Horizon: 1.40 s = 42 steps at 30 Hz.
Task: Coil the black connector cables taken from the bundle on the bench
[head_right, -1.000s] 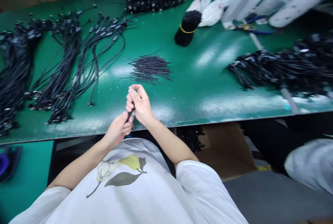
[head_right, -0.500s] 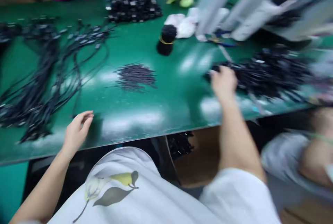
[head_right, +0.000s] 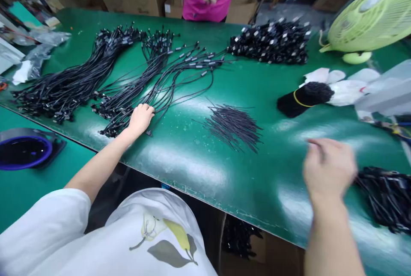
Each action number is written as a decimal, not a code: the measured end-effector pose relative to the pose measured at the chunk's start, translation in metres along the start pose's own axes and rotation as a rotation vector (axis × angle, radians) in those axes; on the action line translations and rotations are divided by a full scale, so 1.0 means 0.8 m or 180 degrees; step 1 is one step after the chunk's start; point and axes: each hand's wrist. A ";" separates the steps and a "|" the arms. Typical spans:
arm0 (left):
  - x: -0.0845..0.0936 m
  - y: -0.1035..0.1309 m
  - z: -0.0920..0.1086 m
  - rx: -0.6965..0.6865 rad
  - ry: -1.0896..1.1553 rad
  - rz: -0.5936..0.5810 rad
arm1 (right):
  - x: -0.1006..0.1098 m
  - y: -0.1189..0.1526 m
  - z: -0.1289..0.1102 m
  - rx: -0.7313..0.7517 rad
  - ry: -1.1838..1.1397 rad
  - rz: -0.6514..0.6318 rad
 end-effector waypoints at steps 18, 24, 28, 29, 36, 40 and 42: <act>0.061 0.071 -0.056 0.0121 0.2413 -0.0698 | -0.042 -0.384 -0.056 -0.0534 0.0558 -0.0242; 0.063 0.089 -0.056 0.0545 0.4428 -0.1010 | 0.051 -0.330 -0.071 -0.0464 0.1276 0.0621; 0.085 0.119 -0.061 0.0764 0.6010 -0.1776 | 0.071 -0.254 -0.063 -0.0177 0.1641 -0.0296; 0.091 0.128 -0.061 0.0823 0.6167 -0.1893 | 0.070 -0.232 -0.060 -0.0088 0.1555 -0.0477; 0.109 0.164 -0.023 0.0350 0.5546 -0.2326 | 0.058 -0.093 -0.127 -0.0239 0.1269 -0.0367; 0.089 0.154 -0.009 0.0290 0.4359 -0.1234 | 0.069 -0.067 -0.177 -0.0081 0.1086 -0.0302; 0.076 0.143 -0.014 0.0577 0.4001 -0.0705 | 0.081 -0.066 -0.172 -0.0329 0.1333 -0.0022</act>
Point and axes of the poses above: each hand's wrist, its own y-axis away from the middle knuckle, its own x-axis out of the back of the hand, z = x × y, and after that the axes turned 12 degrees about x, right-handed
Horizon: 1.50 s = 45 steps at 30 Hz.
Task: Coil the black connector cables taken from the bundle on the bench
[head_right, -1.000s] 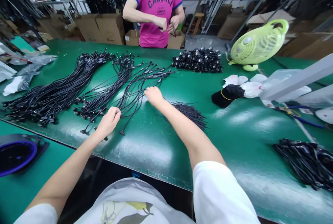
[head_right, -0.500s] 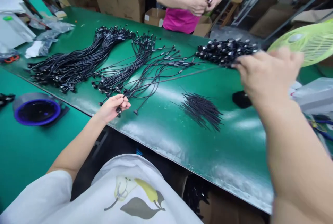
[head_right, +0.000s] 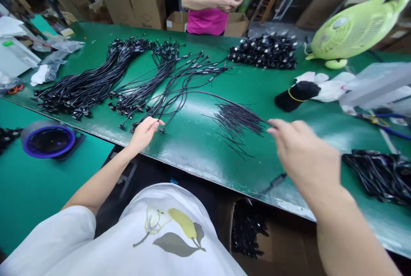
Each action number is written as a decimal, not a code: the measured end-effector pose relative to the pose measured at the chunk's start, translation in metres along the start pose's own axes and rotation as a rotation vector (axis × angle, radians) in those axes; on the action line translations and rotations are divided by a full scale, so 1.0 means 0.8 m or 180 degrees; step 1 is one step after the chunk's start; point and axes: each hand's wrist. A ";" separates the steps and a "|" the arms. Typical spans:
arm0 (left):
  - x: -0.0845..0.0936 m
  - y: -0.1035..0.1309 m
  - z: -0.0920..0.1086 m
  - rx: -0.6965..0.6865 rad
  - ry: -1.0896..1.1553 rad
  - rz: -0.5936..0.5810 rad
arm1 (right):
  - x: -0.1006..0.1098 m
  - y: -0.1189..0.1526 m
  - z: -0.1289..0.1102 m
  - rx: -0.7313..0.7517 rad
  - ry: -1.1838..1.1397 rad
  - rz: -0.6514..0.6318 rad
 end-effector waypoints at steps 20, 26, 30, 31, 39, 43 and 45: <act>-0.074 0.043 0.033 -0.0191 -0.1094 -0.2042 | 0.000 -0.026 -0.122 0.1946 -0.2017 -0.0983; -0.045 0.040 0.046 0.0439 -0.1471 -0.3444 | -0.045 -0.053 -0.070 0.1348 -0.2188 -0.1143; -0.021 0.039 0.029 0.1083 -0.0470 -0.3778 | -0.065 -0.041 -0.042 0.0945 -0.2499 -0.0900; -0.016 0.038 0.022 0.1154 -0.0066 -0.3697 | -0.066 -0.036 -0.037 0.0894 -0.2642 -0.0826; -0.008 0.028 0.011 0.1463 0.2383 -0.1713 | -0.075 0.003 -0.021 0.0227 -0.2465 -0.0301; 0.002 0.034 0.012 0.1773 0.2651 -0.1666 | -0.088 0.014 -0.020 0.0072 -0.1895 -0.0111; 0.007 0.037 0.012 0.1558 0.2527 -0.1692 | -0.087 0.021 -0.032 0.0255 -0.1686 -0.0262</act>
Point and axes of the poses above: each hand's wrist, its own y-axis away from the middle knuckle, its own x-axis out of the back of the hand, z = x × y, and after that the axes turned 12 degrees about x, right-handed
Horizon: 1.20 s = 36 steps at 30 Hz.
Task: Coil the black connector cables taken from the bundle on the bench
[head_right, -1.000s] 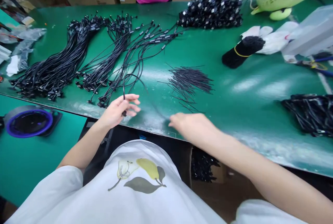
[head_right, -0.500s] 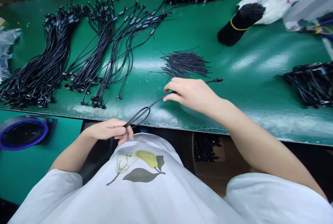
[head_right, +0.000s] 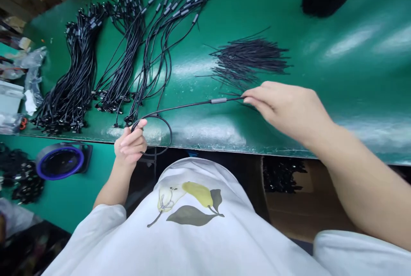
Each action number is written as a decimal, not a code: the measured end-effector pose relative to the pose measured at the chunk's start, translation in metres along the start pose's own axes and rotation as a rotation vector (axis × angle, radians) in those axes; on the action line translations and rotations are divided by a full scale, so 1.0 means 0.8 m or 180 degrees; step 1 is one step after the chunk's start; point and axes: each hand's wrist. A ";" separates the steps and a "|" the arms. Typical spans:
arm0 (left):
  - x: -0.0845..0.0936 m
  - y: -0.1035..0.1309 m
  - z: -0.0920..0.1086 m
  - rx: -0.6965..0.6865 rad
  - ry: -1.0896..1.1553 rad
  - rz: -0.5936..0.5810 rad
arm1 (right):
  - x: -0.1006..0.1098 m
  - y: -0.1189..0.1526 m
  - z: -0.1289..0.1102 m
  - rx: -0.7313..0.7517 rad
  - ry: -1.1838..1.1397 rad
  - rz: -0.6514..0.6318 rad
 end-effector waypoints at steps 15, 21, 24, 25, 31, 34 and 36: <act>-0.033 -0.029 -0.040 0.0221 -0.2024 0.0282 | 0.012 -0.036 -0.121 0.1027 -0.0874 -0.0701; -0.012 -0.011 -0.006 -0.0329 -0.0343 0.0434 | 0.036 -0.016 -0.053 -0.0256 0.0428 -0.0522; 0.002 0.006 0.003 -0.0464 0.0079 0.0169 | 0.038 -0.005 -0.019 -0.0855 0.0661 -0.0453; 0.003 0.009 0.004 -0.0532 0.0059 0.0115 | 0.035 -0.003 -0.015 -0.0871 0.0625 -0.0531; -0.028 -0.008 -0.018 -0.0072 -0.1275 -0.0071 | 0.012 -0.006 -0.092 0.0915 -0.0918 -0.1356; -0.044 -0.019 -0.040 0.0189 -0.2251 -0.0114 | 0.011 -0.021 -0.132 0.1590 -0.1725 -0.1084; -0.046 -0.018 -0.050 0.0484 -0.2739 -0.0348 | 0.007 -0.033 -0.136 0.1397 -0.1926 -0.0598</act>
Point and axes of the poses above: each hand's wrist, its own y-axis away from the middle knuckle, its own x-axis out of the back of the hand, z = x × y, and after that the axes turned 12 degrees about x, right-handed
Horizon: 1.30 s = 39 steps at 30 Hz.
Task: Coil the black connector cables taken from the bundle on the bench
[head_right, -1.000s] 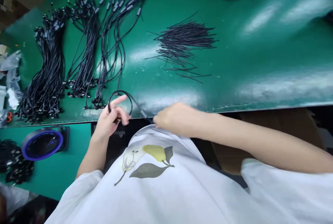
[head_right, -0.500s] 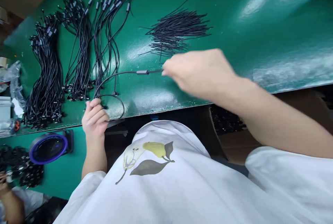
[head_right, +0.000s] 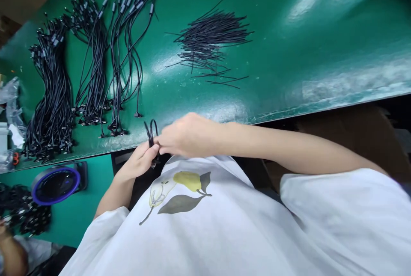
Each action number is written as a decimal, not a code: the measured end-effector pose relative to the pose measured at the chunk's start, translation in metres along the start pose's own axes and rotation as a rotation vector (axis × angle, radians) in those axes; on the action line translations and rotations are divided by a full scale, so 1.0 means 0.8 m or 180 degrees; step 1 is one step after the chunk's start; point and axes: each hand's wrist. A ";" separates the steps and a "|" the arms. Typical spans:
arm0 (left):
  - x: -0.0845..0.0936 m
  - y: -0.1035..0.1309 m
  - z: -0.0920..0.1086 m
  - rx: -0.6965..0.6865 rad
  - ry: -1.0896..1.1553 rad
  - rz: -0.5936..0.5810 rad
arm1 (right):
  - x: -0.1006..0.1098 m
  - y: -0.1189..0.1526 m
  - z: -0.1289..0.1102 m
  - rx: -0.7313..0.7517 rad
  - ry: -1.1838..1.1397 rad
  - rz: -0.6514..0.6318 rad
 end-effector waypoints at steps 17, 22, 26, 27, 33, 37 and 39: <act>-0.023 -0.026 -0.048 -0.0310 0.0782 0.0988 | -0.078 -0.045 0.015 -0.1668 -0.4822 0.3297; -0.024 -0.024 -0.058 -0.0216 -0.0018 0.1060 | -0.088 -0.052 0.008 -0.1738 -0.4630 0.3208; -0.023 -0.026 -0.059 -0.0094 -0.0593 0.0843 | -0.102 -0.054 0.012 -0.1789 -0.4194 0.3310; -0.024 -0.028 -0.061 -0.0128 -0.0625 0.0853 | -0.104 -0.056 0.013 -0.1753 -0.4120 0.3408; -0.048 -0.034 -0.063 0.0210 0.0751 0.0375 | -0.083 -0.063 0.019 -0.1271 -0.4368 0.3249; -0.060 -0.027 -0.040 0.0715 0.2158 -0.0181 | -0.067 -0.063 0.025 -0.1337 -0.4665 0.2990; -0.061 -0.026 -0.030 0.0782 0.2373 -0.0137 | -0.065 -0.067 0.028 -0.1347 -0.4577 0.3118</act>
Point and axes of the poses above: each hand's wrist, its own y-axis away from the middle knuckle, its own x-axis out of the back of the hand, z = x × y, and after that the axes turned 12 degrees about x, right-handed
